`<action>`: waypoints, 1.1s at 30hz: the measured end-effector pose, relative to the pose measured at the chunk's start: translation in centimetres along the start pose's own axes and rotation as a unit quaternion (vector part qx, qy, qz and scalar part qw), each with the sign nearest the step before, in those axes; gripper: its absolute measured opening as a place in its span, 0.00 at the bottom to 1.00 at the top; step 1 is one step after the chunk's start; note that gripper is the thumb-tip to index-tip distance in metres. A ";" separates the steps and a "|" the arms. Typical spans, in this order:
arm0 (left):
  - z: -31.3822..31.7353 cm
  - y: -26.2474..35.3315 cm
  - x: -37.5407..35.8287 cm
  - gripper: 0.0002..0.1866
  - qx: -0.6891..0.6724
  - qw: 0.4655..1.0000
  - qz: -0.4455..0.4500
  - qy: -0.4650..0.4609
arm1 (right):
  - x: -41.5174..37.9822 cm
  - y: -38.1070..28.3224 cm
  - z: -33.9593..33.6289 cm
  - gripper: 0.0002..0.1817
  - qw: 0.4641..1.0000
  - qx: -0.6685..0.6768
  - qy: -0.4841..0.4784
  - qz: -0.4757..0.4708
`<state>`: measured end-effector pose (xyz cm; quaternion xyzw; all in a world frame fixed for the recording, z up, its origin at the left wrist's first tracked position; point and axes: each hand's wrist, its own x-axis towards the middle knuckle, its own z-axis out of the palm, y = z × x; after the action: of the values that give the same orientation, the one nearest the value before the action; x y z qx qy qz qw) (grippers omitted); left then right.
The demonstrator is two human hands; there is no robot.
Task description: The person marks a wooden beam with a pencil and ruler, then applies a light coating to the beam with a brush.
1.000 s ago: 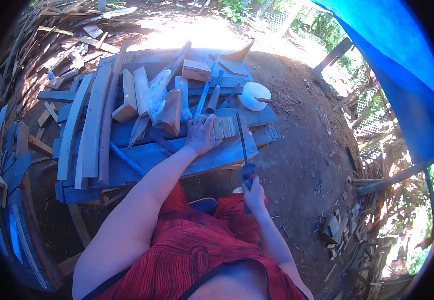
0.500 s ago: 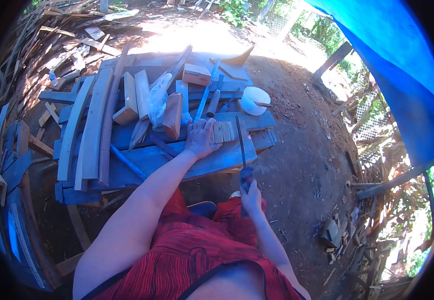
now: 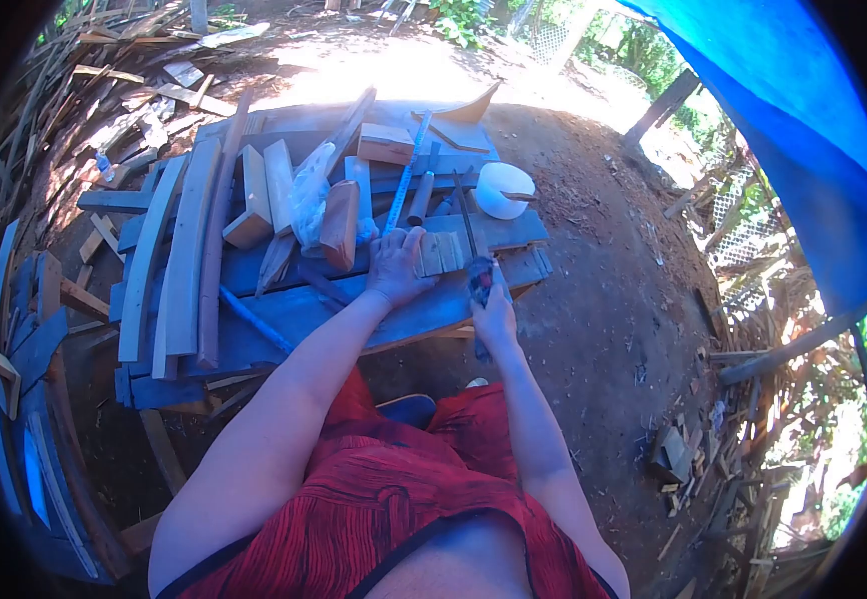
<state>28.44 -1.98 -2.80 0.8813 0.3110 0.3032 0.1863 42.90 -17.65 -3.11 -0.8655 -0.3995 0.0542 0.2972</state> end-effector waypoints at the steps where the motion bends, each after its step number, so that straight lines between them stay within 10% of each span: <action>1: 0.0 0.0 0.0 0.42 0.001 1.000 -0.002 0.001 | -1.2 0.1 -0.7 0.22 0.999 0.000 -0.034 0.021; 9: 0.0 -0.2 0.2 0.43 -0.013 1.000 0.005 0.001 | -13.7 5.6 -3.8 0.20 0.990 0.054 -0.099 0.088; 19: -0.2 -0.1 0.1 0.42 -0.009 1.000 -0.001 -0.008 | 0.0 -0.3 -0.4 0.20 0.998 -0.031 -0.043 0.028; 33: -0.1 -0.3 0.2 0.43 -0.020 1.000 0.010 0.001 | -9.2 3.6 -3.5 0.19 0.997 0.016 -0.075 0.026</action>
<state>28.41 -1.65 -2.82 0.8799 0.2965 0.3124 0.2009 40.23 -27.78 -3.57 -0.8645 -0.3970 0.1331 0.2782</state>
